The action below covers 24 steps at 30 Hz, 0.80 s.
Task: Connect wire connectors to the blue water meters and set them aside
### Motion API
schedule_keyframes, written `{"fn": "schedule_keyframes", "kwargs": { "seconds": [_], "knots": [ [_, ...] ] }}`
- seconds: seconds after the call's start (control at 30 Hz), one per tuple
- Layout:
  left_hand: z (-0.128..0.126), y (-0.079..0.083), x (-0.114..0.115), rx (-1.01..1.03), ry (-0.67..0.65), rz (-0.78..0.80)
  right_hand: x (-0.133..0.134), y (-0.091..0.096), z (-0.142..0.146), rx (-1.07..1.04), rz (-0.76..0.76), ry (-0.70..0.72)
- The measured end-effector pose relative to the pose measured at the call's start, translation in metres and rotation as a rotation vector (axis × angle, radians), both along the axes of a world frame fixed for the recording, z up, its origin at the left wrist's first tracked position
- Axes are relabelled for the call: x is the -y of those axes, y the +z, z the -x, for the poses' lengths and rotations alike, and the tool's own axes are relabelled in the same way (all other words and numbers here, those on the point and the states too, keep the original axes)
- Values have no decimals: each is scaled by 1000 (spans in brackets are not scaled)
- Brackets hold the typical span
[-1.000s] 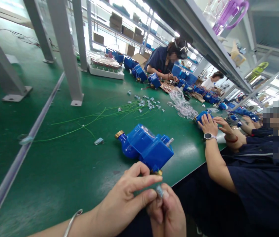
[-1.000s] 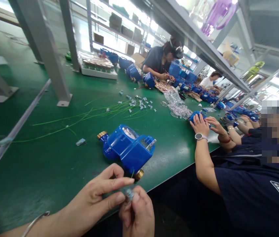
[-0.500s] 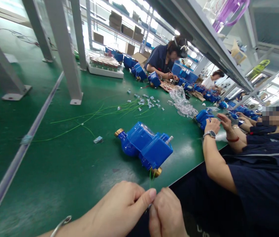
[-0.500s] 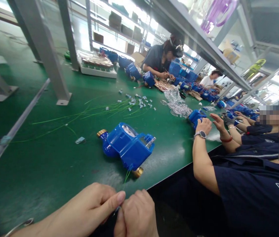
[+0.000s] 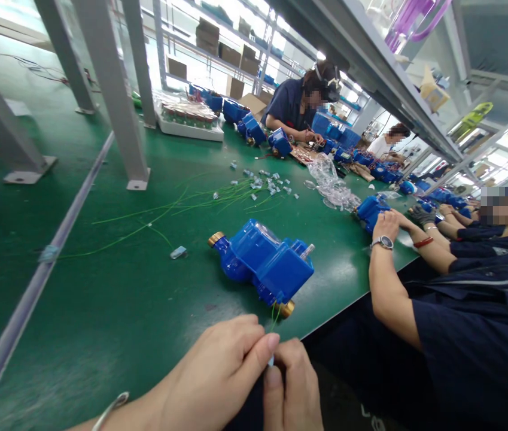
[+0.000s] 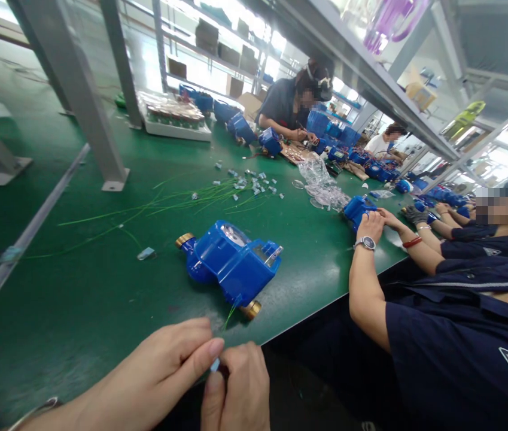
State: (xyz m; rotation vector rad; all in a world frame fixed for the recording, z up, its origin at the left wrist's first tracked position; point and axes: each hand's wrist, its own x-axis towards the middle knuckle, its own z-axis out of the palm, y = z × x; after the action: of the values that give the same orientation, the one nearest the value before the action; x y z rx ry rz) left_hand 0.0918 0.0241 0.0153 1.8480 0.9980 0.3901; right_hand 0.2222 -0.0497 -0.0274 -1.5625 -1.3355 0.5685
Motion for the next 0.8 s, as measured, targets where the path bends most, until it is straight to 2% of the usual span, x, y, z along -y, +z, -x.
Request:
{"fn": "schedule_keyframes", "kwargs": {
  "seconds": [0.07, 0.2, 0.27, 0.33, 0.43, 0.47, 0.5, 0.57, 0.67, 0.7, 0.73, 0.8],
  "knots": [
    [-2, 1, 0, 12, -6, 23, 0, -1, -6, -13, 1, 49],
    [-4, 0, 0, 2, -9, -46, -10, 0, -12, -420, 270, 235],
    [-4, -1, -2, -7, -14, -61, -13, -1, -10, -492, 329, 269],
    [-3, -3, -5, -6, 2, -37, -11, -5, -7, -349, 247, 202],
    [-3, -6, -7, 11, 13, 19, -6, -11, -8, 165, -90, 57],
    [-4, -6, -7, 16, 10, 31, -6, -12, -10, 262, -158, 55],
    [-5, -6, -6, 27, 3, 38, -6, -11, -12, 273, -166, 87],
    [-7, -5, -5, 45, -1, 18, -11, -8, -14, 36, -17, 174],
    [-7, -4, -7, 39, 9, -54, -19, -2, -13, -546, 352, 281],
    [-7, -4, -9, 31, 9, -59, -20, -1, -12, -618, 398, 278],
    [-6, -4, -11, 24, 12, -54, -20, -1, -11, -573, 378, 255],
    [-6, -5, -15, 14, 15, -17, -18, -4, -11, -214, 175, 164]
  ]
}}
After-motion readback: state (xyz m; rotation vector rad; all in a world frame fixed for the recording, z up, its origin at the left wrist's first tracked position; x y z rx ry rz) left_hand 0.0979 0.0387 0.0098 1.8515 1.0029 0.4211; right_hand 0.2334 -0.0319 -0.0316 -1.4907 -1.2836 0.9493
